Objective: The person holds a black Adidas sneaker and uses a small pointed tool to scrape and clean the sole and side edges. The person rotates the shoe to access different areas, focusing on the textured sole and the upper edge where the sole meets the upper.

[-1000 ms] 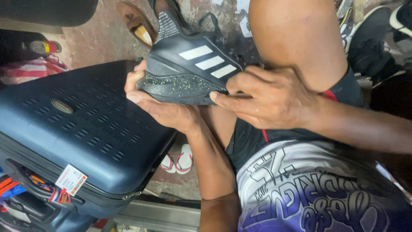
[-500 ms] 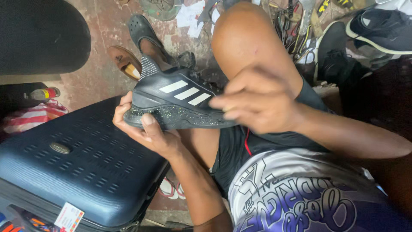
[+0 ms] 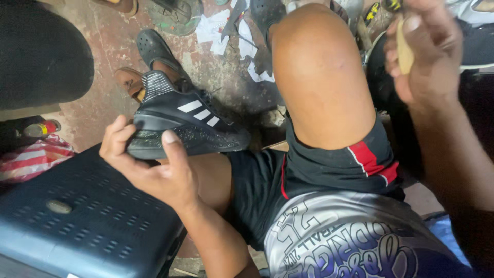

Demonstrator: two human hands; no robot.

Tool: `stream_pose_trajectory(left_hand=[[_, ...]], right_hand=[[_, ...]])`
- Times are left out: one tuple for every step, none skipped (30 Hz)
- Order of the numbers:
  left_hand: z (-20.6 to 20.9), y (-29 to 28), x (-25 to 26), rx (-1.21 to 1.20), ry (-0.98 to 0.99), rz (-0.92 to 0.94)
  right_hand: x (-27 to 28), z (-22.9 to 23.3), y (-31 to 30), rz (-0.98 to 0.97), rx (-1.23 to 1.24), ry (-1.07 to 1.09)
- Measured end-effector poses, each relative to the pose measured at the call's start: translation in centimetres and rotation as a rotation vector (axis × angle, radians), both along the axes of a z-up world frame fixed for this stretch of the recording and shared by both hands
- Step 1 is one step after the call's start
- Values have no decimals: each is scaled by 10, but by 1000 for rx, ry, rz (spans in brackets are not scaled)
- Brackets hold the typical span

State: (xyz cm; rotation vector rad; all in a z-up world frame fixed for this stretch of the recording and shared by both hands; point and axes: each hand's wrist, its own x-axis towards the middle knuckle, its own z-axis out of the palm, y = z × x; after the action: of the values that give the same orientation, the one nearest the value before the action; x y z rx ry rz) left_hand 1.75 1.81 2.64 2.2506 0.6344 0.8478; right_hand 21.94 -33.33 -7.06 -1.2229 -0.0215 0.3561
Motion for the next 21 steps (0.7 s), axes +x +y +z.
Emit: stream_pose_trajectory(left_hand=[[-6, 0, 8, 18, 18, -26], [-12, -2, 14, 26, 31, -32], [-20, -3, 23, 31, 41, -53], [-27, -6, 29, 26, 47, -55], [-32, -9, 32, 18, 53, -53], [-35, -9, 34, 25, 87, -51], [-37, -10, 36, 32, 117, -49], [-40, -10, 39, 39, 147, -47], [-41, -10, 41, 30, 161, -58], [-42, -9, 44, 21, 175, -69], [-42, -9, 45, 14, 195, -70], [-43, -9, 47, -13, 184, -81], [-44, -9, 50, -40, 175, -89], [-45, -9, 53, -67, 165, -97], [-46, -8, 56, -69, 182, -97], [-46, -8, 59, -70, 200, -97], [-45, -7, 60, -72, 219, -96], [-45, -6, 62, -75, 236, -95], [-45, -5, 61, -78, 256, -91], [-45, -3, 61, -80, 277, -87], [-46, -1, 60, -98, 283, -87]], right_hand=[[1, -7, 0, -14, -19, 38], [2, -14, 0, -28, -37, 77], [0, -20, 0, -42, -60, 120], [-1, -26, 0, -57, -81, 164], [-1, -30, 0, -55, -86, 205], [-1, -34, 0, -54, -90, 247], [1, -37, 0, -54, -56, 276], [4, -39, -1, -54, -21, 303], [7, -42, 0, -49, 18, 331], [10, -46, 1, -53, 9, 326], [14, -49, 3, -48, 0, 327], [18, -53, 5, -43, -8, 328], [25, -57, 9, -35, -73, 291], [33, -63, 15, -27, -138, 255], [42, -69, 21, -21, -203, 217], [52, -75, 26, 6, -273, 169], [64, -82, 33, 34, -343, 122], [78, -89, 38, 63, -413, 75], [93, -98, 44, 84, -502, -52], [108, -109, 52, 105, -590, -180], [125, -120, 61, 130, -676, -311]])
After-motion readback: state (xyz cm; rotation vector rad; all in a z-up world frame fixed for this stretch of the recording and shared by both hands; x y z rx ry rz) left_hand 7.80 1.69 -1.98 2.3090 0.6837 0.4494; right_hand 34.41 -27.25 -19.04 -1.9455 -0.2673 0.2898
